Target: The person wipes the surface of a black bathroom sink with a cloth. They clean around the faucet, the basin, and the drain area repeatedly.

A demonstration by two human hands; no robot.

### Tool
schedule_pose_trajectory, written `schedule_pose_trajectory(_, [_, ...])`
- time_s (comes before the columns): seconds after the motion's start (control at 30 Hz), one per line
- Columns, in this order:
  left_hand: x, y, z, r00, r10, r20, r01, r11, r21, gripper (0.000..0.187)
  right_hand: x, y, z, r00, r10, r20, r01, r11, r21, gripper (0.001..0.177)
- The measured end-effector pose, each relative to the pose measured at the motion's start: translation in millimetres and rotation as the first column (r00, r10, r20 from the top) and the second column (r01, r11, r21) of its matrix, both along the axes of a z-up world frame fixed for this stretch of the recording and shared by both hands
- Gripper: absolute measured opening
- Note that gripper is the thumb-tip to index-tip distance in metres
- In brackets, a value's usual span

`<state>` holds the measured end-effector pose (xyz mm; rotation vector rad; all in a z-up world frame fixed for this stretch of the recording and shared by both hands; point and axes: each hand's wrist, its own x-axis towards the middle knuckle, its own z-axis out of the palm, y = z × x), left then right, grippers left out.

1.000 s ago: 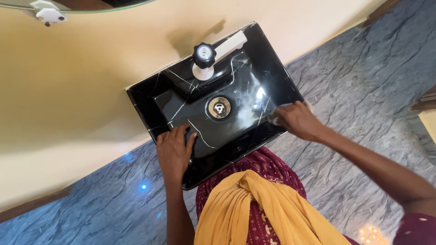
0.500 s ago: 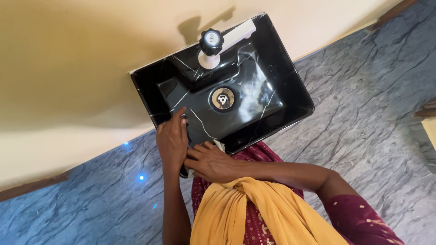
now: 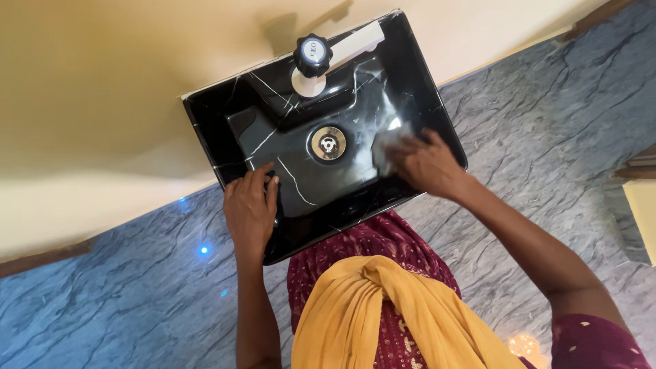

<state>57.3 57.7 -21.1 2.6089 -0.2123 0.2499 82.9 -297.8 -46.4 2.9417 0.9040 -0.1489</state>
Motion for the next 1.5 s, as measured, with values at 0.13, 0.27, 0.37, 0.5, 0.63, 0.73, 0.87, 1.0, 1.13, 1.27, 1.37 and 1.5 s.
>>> schedule_pose_trajectory(0.13, [-0.5, -1.5, 1.3, 0.999, 0.028, 0.023, -0.027, 0.999, -0.041, 0.021, 8.8, -2.1, -13.3, 0.988, -0.079, -0.130, 0.073, 0.996, -0.054, 0.055])
schedule_pose_trajectory(0.27, [1.8, -1.2, 1.6, 0.999, 0.045, -0.002, -0.045, 0.998, -0.036, 0.021, 0.0, 27.6, -5.2, 0.880, -0.005, -0.475, 0.061, 0.993, 0.103, 0.056])
schedule_pose_trajectory(0.37, [2.9, -0.8, 2.8, 0.998, 0.064, -0.013, -0.065, 0.995, -0.072, 0.021, -2.5, 61.8, -3.3, 0.776, 0.088, -0.625, -0.067, 0.996, 0.058, 0.056])
schedule_pose_trajectory(0.5, [2.9, 2.2, 1.7, 0.995, 0.097, -0.007, -0.097, 0.982, -0.160, 0.018, 1.6, 104.9, -24.3, 0.749, 0.473, -0.463, -0.385, 0.881, 0.277, 0.056])
schedule_pose_trajectory(0.63, [-0.8, 2.6, -1.1, 0.988, 0.154, 0.012, -0.149, 0.970, -0.193, 0.019, 26.3, 165.8, -47.4, 0.683, 0.635, -0.362, -0.526, 0.771, 0.359, 0.061])
schedule_pose_trajectory(0.73, [-2.5, 3.9, -3.4, 0.988, 0.142, 0.056, -0.123, 0.958, -0.259, 0.019, 43.7, 178.3, -49.6, 0.708, 0.622, -0.334, -0.565, 0.783, 0.260, 0.069])
schedule_pose_trajectory(0.87, [-4.1, 0.7, -4.3, 0.983, 0.183, 0.033, -0.170, 0.956, -0.239, 0.017, 68.8, 156.4, -53.1, 0.790, 0.535, -0.298, -0.490, 0.844, 0.217, 0.072])
schedule_pose_trajectory(1.0, [-3.3, -1.9, -1.8, 0.980, 0.199, 0.004, -0.192, 0.951, -0.241, 0.016, 88.6, 83.4, -53.5, 0.876, 0.445, -0.186, -0.440, 0.895, 0.073, 0.071])
schedule_pose_trajectory(1.13, [-2.8, -3.2, 0.8, 0.979, 0.202, -0.010, -0.199, 0.957, -0.212, 0.017, 99.1, 14.3, -44.9, 0.921, 0.390, -0.016, -0.390, 0.918, -0.069, 0.069])
schedule_pose_trajectory(1.27, [-2.0, -2.7, -1.3, 0.979, 0.203, 0.013, -0.195, 0.955, -0.225, 0.016, 83.8, -21.5, -40.3, 0.962, 0.269, 0.050, -0.266, 0.962, -0.061, 0.067])
schedule_pose_trajectory(1.37, [-1.6, -0.7, -1.4, 0.977, 0.213, -0.002, -0.203, 0.927, -0.316, 0.016, 66.6, -28.9, -38.1, 0.966, 0.259, -0.018, -0.259, 0.965, -0.050, 0.068])
schedule_pose_trajectory(1.5, [1.0, 2.6, -2.1, 0.979, 0.205, 0.004, -0.183, 0.883, -0.433, 0.016, 46.1, -22.7, -35.1, 0.887, 0.419, -0.193, -0.415, 0.908, 0.059, 0.058])
